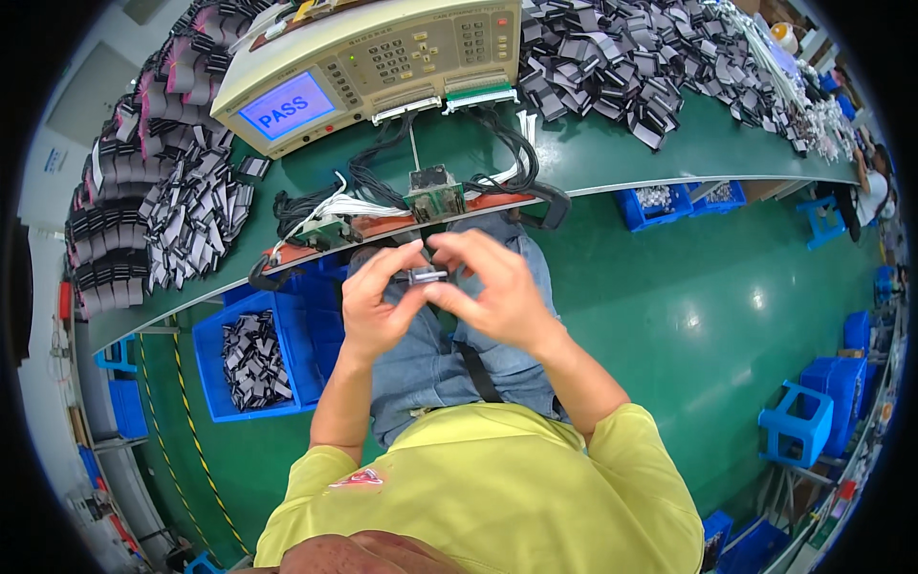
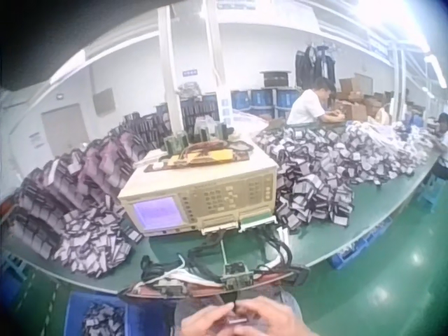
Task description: The person tests ribbon cables by inserting their connectors into a test fixture attached to a cable tester, then detaching and stacking the tested cables on the table.
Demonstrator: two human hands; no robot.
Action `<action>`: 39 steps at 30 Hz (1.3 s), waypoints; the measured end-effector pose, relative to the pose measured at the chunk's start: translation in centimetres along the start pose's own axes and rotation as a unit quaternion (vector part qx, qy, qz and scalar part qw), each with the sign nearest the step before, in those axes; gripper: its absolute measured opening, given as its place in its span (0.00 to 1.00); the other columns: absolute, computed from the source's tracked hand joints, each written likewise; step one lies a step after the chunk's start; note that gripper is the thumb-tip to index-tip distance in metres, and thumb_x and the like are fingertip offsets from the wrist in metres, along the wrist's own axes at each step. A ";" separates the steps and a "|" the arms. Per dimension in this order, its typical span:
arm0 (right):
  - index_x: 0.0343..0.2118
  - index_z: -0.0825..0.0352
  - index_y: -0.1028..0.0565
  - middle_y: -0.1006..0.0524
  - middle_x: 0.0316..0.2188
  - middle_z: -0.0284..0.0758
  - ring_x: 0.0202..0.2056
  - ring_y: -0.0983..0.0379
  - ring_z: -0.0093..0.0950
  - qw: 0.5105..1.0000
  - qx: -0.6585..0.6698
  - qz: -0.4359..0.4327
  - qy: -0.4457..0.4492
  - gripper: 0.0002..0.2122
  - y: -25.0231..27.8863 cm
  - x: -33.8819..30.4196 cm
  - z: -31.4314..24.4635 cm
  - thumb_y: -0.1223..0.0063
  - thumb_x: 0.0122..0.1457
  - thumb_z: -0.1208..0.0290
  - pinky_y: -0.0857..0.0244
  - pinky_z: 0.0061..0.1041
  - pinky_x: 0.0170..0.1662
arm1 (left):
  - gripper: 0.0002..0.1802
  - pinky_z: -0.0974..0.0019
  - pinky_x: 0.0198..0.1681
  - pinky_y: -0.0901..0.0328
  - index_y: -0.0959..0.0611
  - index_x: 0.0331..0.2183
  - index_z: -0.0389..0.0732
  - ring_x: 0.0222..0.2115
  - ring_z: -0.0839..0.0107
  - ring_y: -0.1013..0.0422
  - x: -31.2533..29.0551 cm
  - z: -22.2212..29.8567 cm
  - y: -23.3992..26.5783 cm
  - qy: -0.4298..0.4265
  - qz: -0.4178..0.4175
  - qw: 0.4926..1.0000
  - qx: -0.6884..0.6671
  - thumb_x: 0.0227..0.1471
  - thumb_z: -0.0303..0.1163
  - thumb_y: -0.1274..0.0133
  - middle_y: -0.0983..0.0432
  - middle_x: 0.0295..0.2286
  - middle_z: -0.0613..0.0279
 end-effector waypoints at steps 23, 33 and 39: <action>0.44 0.70 0.27 0.22 0.41 0.36 0.40 0.20 0.26 0.881 0.438 0.068 -0.167 0.10 -0.5 -3.0 6.0 0.38 0.65 0.75 0.17 0.28 0.43 | 0.20 0.73 0.40 0.34 0.23 0.49 0.36 0.37 0.79 0.28 -2.5 -2.1 -1.0 0.212 0.045 0.922 -0.321 0.55 0.14 0.40 0.23 0.41 0.63; 0.37 0.68 0.29 0.25 0.40 0.35 0.40 0.22 0.24 0.882 0.447 0.059 -0.136 0.10 -1.4 -3.5 5.6 0.36 0.62 0.81 0.18 0.29 0.44 | 0.21 0.71 0.43 0.29 0.21 0.46 0.35 0.38 0.75 0.24 -2.4 -1.3 -2.0 0.199 0.086 0.934 -0.284 0.51 0.15 0.33 0.19 0.39 0.58; 0.40 0.69 0.25 0.24 0.41 0.36 0.42 0.21 0.27 0.893 0.418 0.085 -0.144 0.08 -0.6 -3.2 5.8 0.37 0.61 0.81 0.19 0.27 0.42 | 0.22 0.71 0.43 0.28 0.20 0.50 0.34 0.38 0.76 0.23 -2.8 -2.6 -0.5 0.210 0.072 0.929 -0.296 0.53 0.14 0.36 0.19 0.40 0.58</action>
Point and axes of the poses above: each hand's wrist, its own x-axis towards the middle knuckle, its own y-axis out of the back of the hand, z = x × y, the point moved 4 cm from there along x, towards the middle knuckle
